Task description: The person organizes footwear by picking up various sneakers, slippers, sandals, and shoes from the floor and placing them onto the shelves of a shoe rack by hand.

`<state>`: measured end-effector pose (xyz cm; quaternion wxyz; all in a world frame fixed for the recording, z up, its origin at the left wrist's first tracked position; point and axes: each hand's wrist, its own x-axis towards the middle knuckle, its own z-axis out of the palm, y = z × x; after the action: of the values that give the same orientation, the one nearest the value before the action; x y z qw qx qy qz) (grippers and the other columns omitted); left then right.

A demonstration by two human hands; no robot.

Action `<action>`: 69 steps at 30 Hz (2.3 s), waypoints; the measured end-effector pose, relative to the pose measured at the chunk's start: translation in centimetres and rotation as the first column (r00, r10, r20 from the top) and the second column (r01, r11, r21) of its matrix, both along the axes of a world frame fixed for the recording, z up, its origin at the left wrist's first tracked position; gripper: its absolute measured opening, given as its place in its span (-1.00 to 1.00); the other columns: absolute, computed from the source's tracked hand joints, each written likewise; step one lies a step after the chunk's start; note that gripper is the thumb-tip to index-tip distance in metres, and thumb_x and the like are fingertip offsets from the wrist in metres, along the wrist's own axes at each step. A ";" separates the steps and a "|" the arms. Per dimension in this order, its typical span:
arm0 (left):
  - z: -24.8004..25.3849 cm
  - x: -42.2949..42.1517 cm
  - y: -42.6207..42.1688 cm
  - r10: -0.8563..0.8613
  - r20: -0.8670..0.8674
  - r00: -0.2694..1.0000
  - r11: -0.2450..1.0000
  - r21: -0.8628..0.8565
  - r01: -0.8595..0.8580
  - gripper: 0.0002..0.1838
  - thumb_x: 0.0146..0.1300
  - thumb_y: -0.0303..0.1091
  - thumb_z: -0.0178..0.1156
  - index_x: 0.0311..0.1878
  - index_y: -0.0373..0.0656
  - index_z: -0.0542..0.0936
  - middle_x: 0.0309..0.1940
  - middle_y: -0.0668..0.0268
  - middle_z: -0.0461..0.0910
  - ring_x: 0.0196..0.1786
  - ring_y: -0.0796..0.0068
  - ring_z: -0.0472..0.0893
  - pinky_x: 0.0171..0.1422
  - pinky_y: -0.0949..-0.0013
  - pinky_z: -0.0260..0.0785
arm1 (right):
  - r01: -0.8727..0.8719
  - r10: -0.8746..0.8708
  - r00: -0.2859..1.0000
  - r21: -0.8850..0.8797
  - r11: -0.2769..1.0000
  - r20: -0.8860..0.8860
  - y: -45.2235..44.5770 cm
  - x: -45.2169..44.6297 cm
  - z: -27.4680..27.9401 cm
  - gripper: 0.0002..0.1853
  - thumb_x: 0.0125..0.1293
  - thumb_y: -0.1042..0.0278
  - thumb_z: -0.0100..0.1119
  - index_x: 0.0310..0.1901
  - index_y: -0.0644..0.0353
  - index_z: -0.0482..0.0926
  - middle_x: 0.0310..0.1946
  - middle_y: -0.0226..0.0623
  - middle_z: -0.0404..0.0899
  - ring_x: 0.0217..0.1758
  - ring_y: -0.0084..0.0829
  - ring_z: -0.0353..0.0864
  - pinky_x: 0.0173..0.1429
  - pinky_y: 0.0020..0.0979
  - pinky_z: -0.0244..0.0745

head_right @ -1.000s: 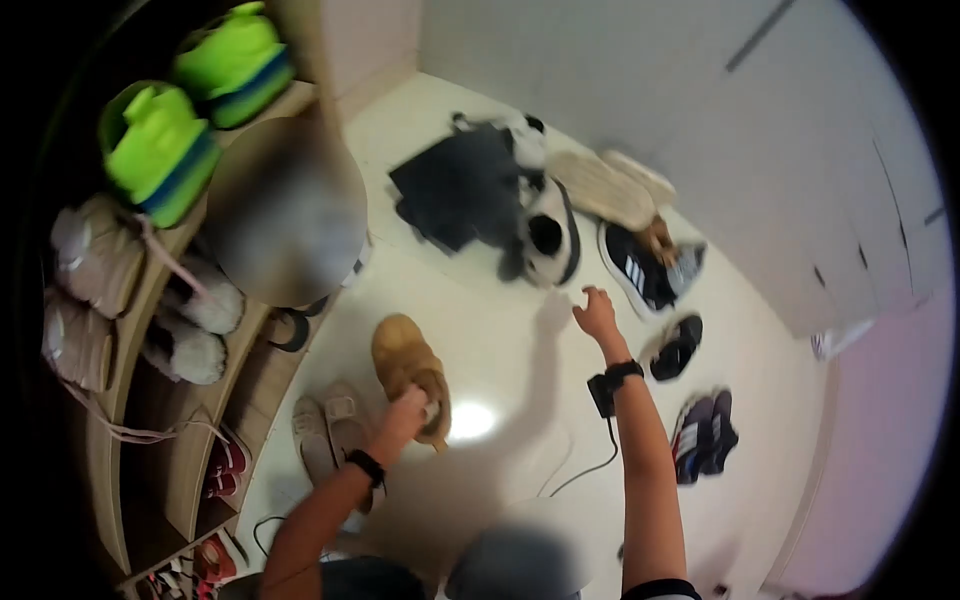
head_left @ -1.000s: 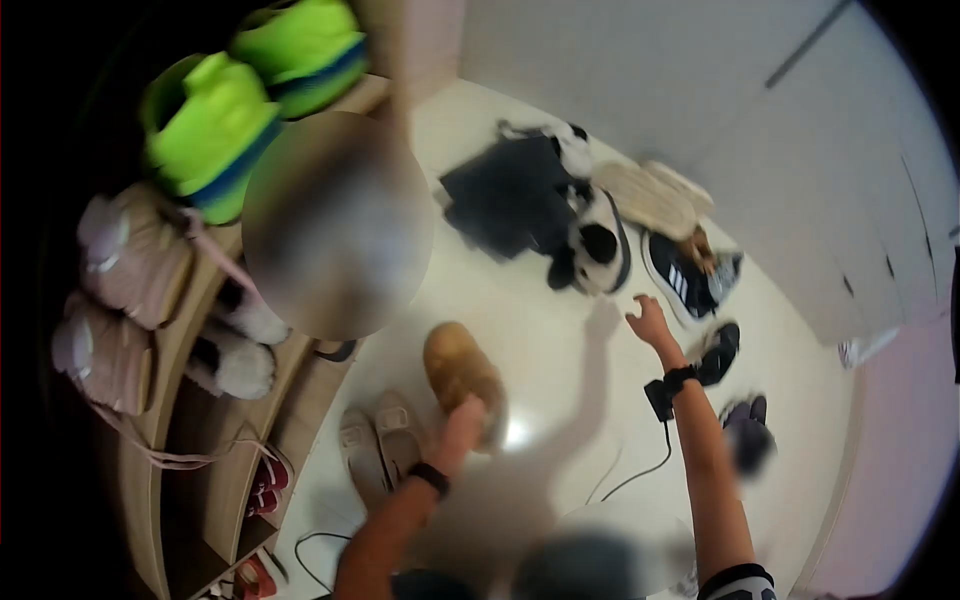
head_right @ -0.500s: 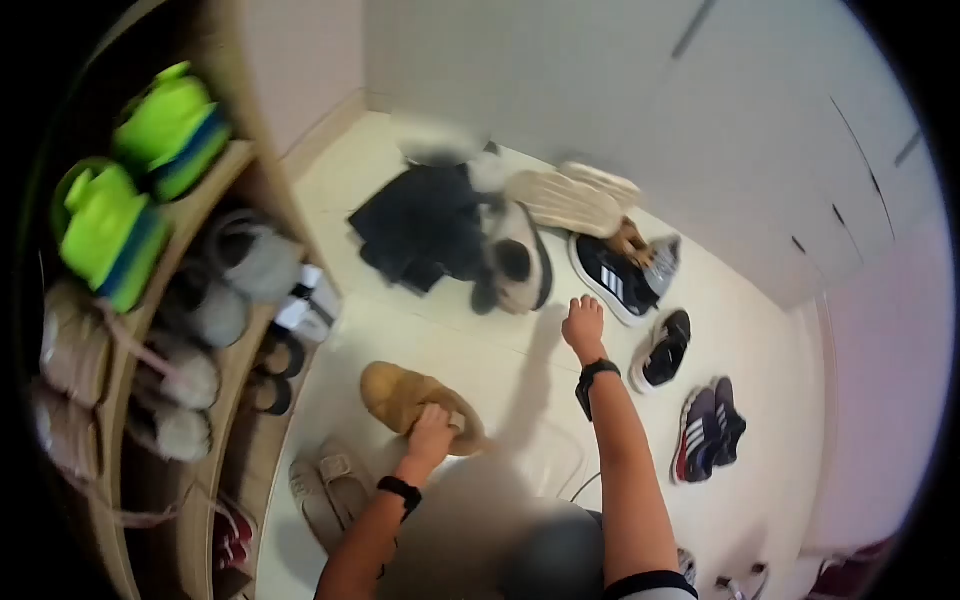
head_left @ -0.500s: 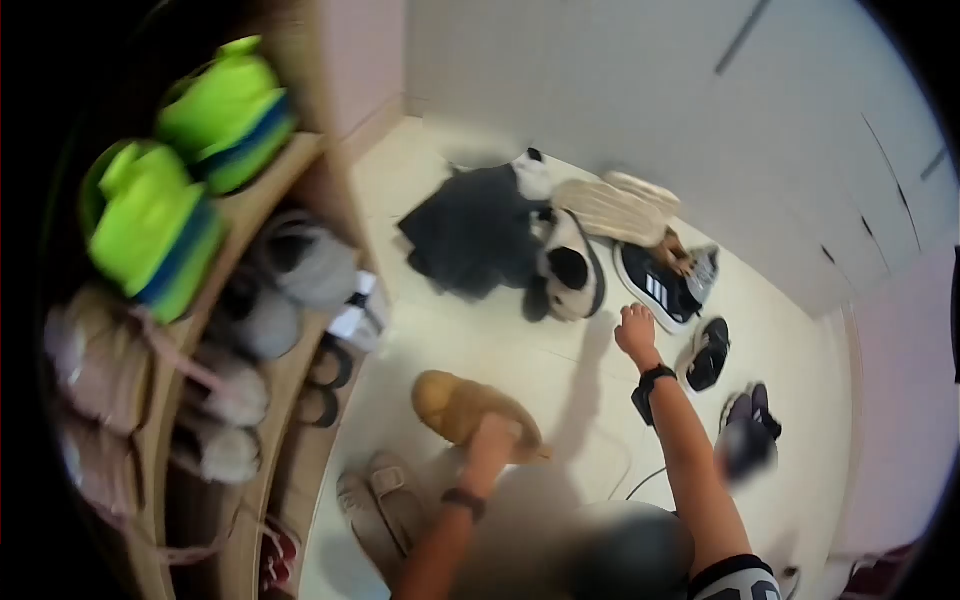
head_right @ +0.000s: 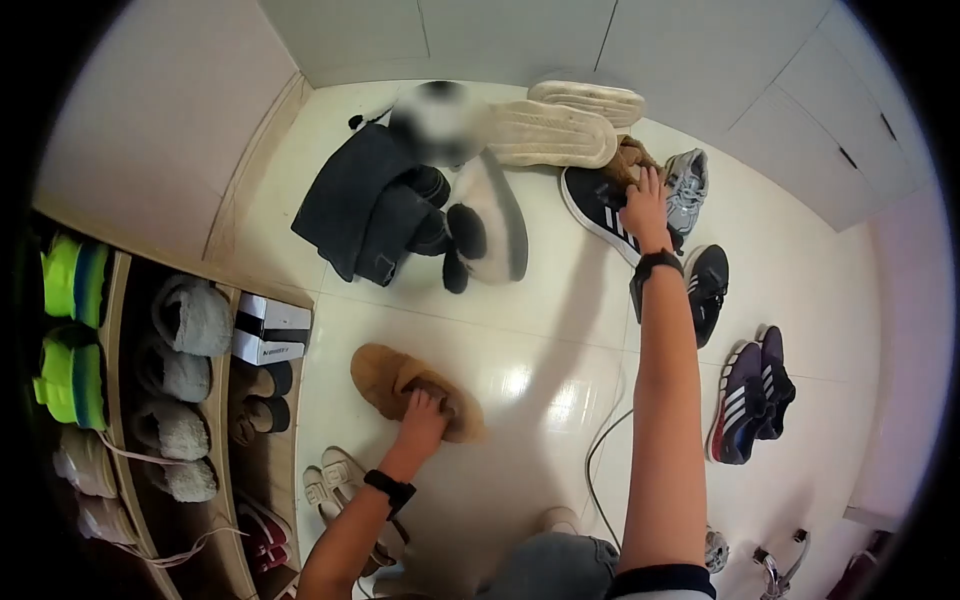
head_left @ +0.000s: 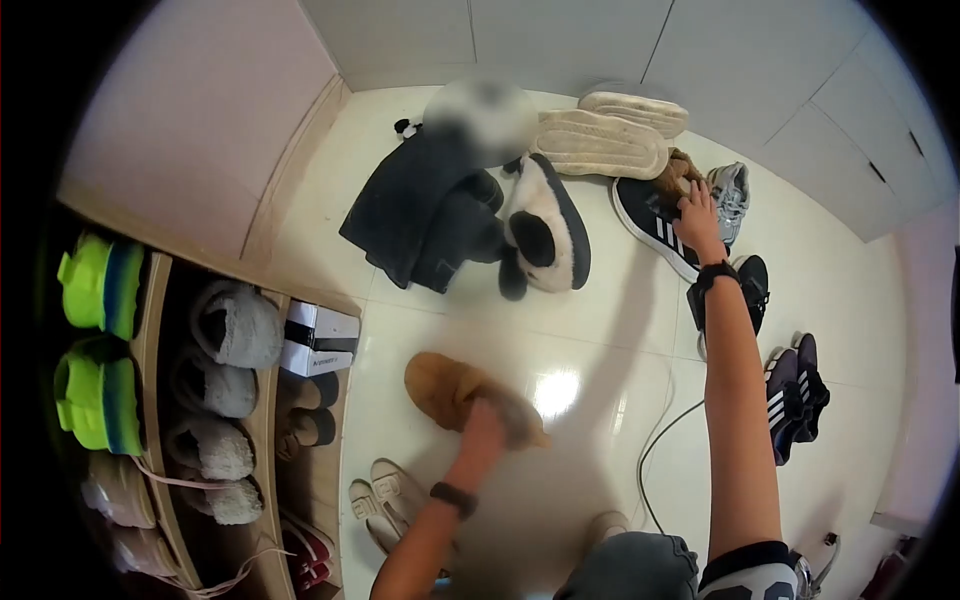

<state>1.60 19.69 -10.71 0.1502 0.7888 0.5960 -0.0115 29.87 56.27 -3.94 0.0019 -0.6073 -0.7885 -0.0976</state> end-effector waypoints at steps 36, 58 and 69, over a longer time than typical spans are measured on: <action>3.5 1.2 -9.0 0.020 0.021 1.000 0.995 -0.099 -0.018 -0.66 -0.08 -0.50 -0.04 -0.14 -0.23 0.42 -0.18 0.18 0.39 0.01 0.27 0.29 0.29 0.29 -0.10 | -0.045 -0.032 0.924 -0.192 0.980 -0.380 -16.5 1.8 6.0 -0.64 -0.06 0.53 -0.05 -0.12 0.13 0.43 -0.22 -0.05 0.45 -0.13 -0.08 0.40 -0.05 -0.26 0.29; 8.0 -2.0 -14.6 0.134 0.293 0.947 0.988 -0.114 -0.105 -0.54 -0.08 -0.41 -0.01 -0.01 -0.24 0.32 -0.42 0.27 0.43 -0.33 0.32 0.44 -0.12 0.35 0.20 | -0.713 0.636 0.610 -0.678 0.180 -0.473 -35.7 -10.8 4.5 -0.42 -0.09 0.24 0.11 -0.01 0.29 0.22 -0.23 -0.05 0.38 -0.19 -0.15 0.39 -0.10 -0.28 0.29; 2.4 0.8 -15.1 -0.005 -0.139 0.990 0.997 -0.072 -0.005 -0.67 -0.02 -0.39 -0.05 -0.13 -0.24 0.39 -0.49 0.25 0.50 -0.39 0.36 0.53 -0.50 0.29 0.34 | -0.692 0.400 0.722 -0.585 0.423 -0.565 -39.5 -16.5 -0.3 -0.35 0.07 0.00 -0.03 -0.05 0.49 0.15 -0.20 0.26 0.32 -0.17 0.02 0.39 -0.10 -0.20 0.31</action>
<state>2.42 4.63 -8.26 0.1364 0.7802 0.6041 -0.0881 13.35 16.80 -4.25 -0.0871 -0.2585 -0.8928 0.3586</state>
